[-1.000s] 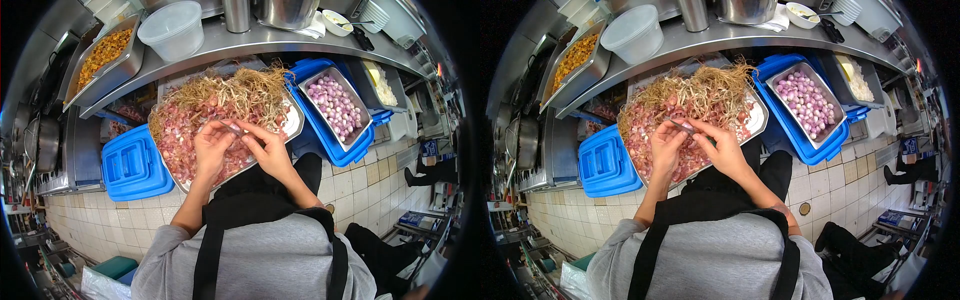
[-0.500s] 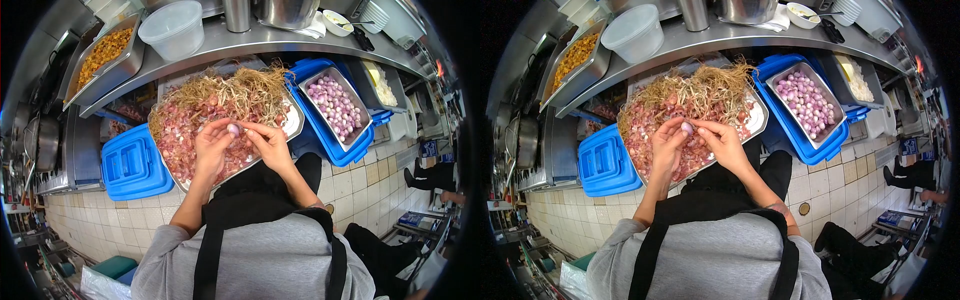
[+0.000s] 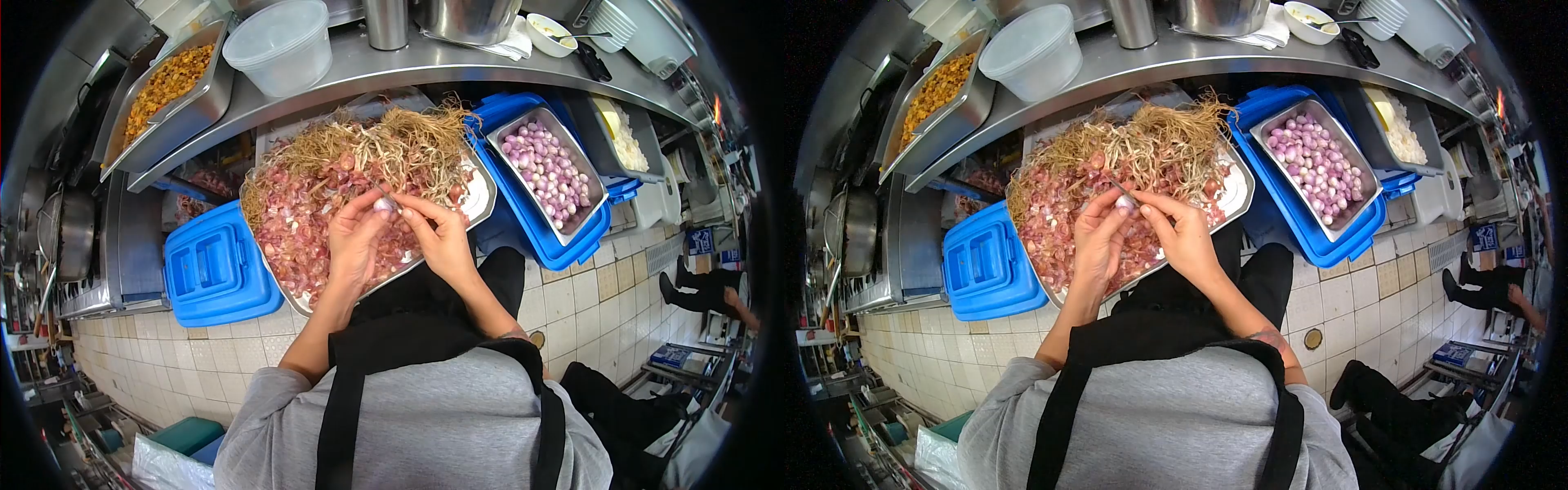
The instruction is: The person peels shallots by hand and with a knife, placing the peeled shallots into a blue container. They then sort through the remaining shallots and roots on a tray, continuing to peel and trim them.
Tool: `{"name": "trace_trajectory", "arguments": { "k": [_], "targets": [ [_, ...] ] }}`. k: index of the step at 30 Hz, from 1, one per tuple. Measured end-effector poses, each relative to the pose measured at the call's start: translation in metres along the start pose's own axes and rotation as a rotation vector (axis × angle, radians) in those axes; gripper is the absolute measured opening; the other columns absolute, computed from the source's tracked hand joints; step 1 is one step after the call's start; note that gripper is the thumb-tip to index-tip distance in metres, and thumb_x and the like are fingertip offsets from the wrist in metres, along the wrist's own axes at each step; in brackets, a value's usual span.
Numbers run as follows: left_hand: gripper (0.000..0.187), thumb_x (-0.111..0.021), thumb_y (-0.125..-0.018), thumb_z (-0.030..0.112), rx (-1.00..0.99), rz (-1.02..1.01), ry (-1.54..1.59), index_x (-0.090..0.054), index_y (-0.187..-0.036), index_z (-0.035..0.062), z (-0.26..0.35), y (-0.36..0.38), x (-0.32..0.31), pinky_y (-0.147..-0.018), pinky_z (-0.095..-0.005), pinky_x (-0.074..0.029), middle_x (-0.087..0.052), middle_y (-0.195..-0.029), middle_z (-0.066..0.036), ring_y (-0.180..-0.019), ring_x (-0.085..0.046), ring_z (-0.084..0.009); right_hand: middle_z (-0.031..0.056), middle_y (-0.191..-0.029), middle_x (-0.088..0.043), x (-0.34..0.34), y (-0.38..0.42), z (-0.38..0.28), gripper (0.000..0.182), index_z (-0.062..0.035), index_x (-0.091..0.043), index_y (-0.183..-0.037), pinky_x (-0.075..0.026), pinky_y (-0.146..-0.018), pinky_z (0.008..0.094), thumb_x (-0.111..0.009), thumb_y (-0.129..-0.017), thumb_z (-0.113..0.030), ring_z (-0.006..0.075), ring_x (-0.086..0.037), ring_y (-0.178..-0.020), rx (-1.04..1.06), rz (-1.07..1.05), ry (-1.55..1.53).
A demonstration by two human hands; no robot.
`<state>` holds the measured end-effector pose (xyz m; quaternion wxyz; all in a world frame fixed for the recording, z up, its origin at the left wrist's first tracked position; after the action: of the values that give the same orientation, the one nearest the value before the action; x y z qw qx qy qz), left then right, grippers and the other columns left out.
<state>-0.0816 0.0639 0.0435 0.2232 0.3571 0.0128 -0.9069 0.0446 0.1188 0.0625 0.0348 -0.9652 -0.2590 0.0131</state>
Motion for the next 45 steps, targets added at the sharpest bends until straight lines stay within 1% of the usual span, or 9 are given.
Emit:
{"name": "trace_trajectory", "arguments": {
  "k": [11,16,20,23,30,33,36,39,45],
  "targets": [
    [0.039,-0.056,-0.083,-0.008,0.095,-0.09,0.023,-0.049,-0.121,-0.0024,0.007,0.005,-0.007,-0.081,-0.0313,-0.054,-0.057,-0.113,-0.015,-0.096,-0.061,-0.0206,0.0158,-0.09,-0.068,0.016,-0.006,0.005,0.021,-0.002,-0.064,-0.106,-0.049,-0.07,0.027,-0.058,-0.087,-0.008,0.0168,-0.066,-0.08,0.167,0.256,0.291],
    [0.038,-0.057,-0.082,-0.008,0.032,-0.011,0.064,-0.05,-0.119,-0.0018,-0.002,0.001,0.004,-0.083,-0.0289,-0.052,-0.057,-0.111,-0.012,-0.095,-0.059,-0.018,0.0127,-0.101,-0.066,0.009,0.004,-0.005,0.032,-0.0018,-0.056,-0.119,-0.049,-0.071,0.0264,-0.055,-0.088,-0.007,0.0103,-0.061,-0.081,-0.032,-0.002,0.211],
    [0.036,-0.058,-0.081,-0.008,-0.019,-0.021,0.053,-0.051,-0.116,-0.0012,-0.003,0.002,0.006,-0.083,-0.0283,-0.051,-0.058,-0.106,-0.009,-0.095,-0.059,-0.0168,0.0092,-0.105,-0.066,-0.001,0.008,-0.014,0.033,-0.0009,-0.054,-0.121,-0.049,-0.072,0.0242,-0.054,-0.089,-0.007,0.0077,-0.057,-0.077,0.055,-0.048,0.082],
    [0.036,-0.059,-0.081,-0.008,-0.042,-0.054,0.035,-0.051,-0.116,-0.0011,-0.003,0.003,0.009,-0.084,-0.0283,-0.051,-0.058,-0.108,-0.01,-0.096,-0.059,-0.017,0.0066,-0.094,-0.067,-0.001,0.006,-0.01,0.031,-0.0011,-0.055,-0.121,-0.048,-0.064,0.0216,-0.053,-0.09,-0.007,0.0067,-0.055,-0.072,0.124,-0.061,0.021],
    [0.032,-0.055,-0.086,-0.004,0.079,-0.114,0.144,-0.051,-0.117,-0.0013,0.007,0.008,-0.003,-0.083,-0.0284,-0.053,-0.057,-0.115,-0.016,-0.098,-0.06,-0.0195,-0.0016,-0.068,-0.053,0.014,-0.002,0.007,0.025,-0.005,-0.061,-0.115,-0.032,-0.046,0.0153,-0.053,-0.093,-0.014,0.0015,-0.043,-0.055,-0.174,0.006,-0.304],
    [0.031,-0.053,-0.087,-0.004,0.097,-0.115,0.151,-0.052,-0.117,-0.0015,0.007,0.008,-0.005,-0.083,-0.0282,-0.053,-0.057,-0.115,-0.016,-0.1,-0.06,-0.0204,-0.0011,-0.07,-0.055,0.014,-0.004,0.012,0.026,-0.0048,-0.06,-0.116,-0.035,-0.047,0.0162,-0.053,-0.092,-0.013,0.0022,-0.045,-0.056,-0.066,0.077,-0.171],
    [0.03,-0.053,-0.087,-0.004,0.065,-0.076,0.097,-0.052,-0.116,-0.0019,0.008,0.007,-0.006,-0.084,-0.0272,-0.053,-0.058,-0.113,-0.016,-0.1,-0.06,-0.0203,0.0094,-0.084,-0.067,0.018,-0.004,0.003,0.029,-0.0019,-0.058,-0.117,-0.047,-0.06,0.0243,-0.056,-0.09,-0.011,0.0103,-0.06,-0.066,0.027,0.153,0.224],
    [0.03,-0.055,-0.086,-0.004,0.024,-0.04,0.052,-0.052,-0.115,-0.0024,0.007,0.005,-0.003,-0.082,-0.0263,-0.053,-0.059,-0.109,-0.014,-0.095,-0.061,-0.0187,0.0167,-0.099,-0.066,0.016,-0.002,-0.001,0.03,-0.0011,-0.058,-0.117,-0.049,-0.074,0.0293,-0.056,-0.088,-0.009,0.0204,-0.066,-0.085,0.16,0.185,0.344],
    [0.031,-0.059,-0.083,-0.006,-0.03,0.019,0.032,-0.054,-0.113,-0.0028,0.003,0.005,0.002,-0.078,-0.0265,-0.054,-0.061,-0.101,-0.011,-0.089,-0.062,-0.0164,0.0185,-0.109,-0.063,0.002,0.008,-0.025,0.033,-0.0017,-0.057,-0.117,-0.047,-0.085,0.0307,-0.057,-0.085,-0.005,0.0261,-0.062,-0.102,0.202,-0.019,0.214]
  ]
}}
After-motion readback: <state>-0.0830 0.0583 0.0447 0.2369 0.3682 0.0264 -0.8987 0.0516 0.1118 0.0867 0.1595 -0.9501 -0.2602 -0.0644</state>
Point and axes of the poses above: each hand's wrist, its own y-axis away from the middle knuckle, its own x-axis out of the back of the hand, z = x × y, the point moved 2 cm from there along -y, towards the middle knuckle
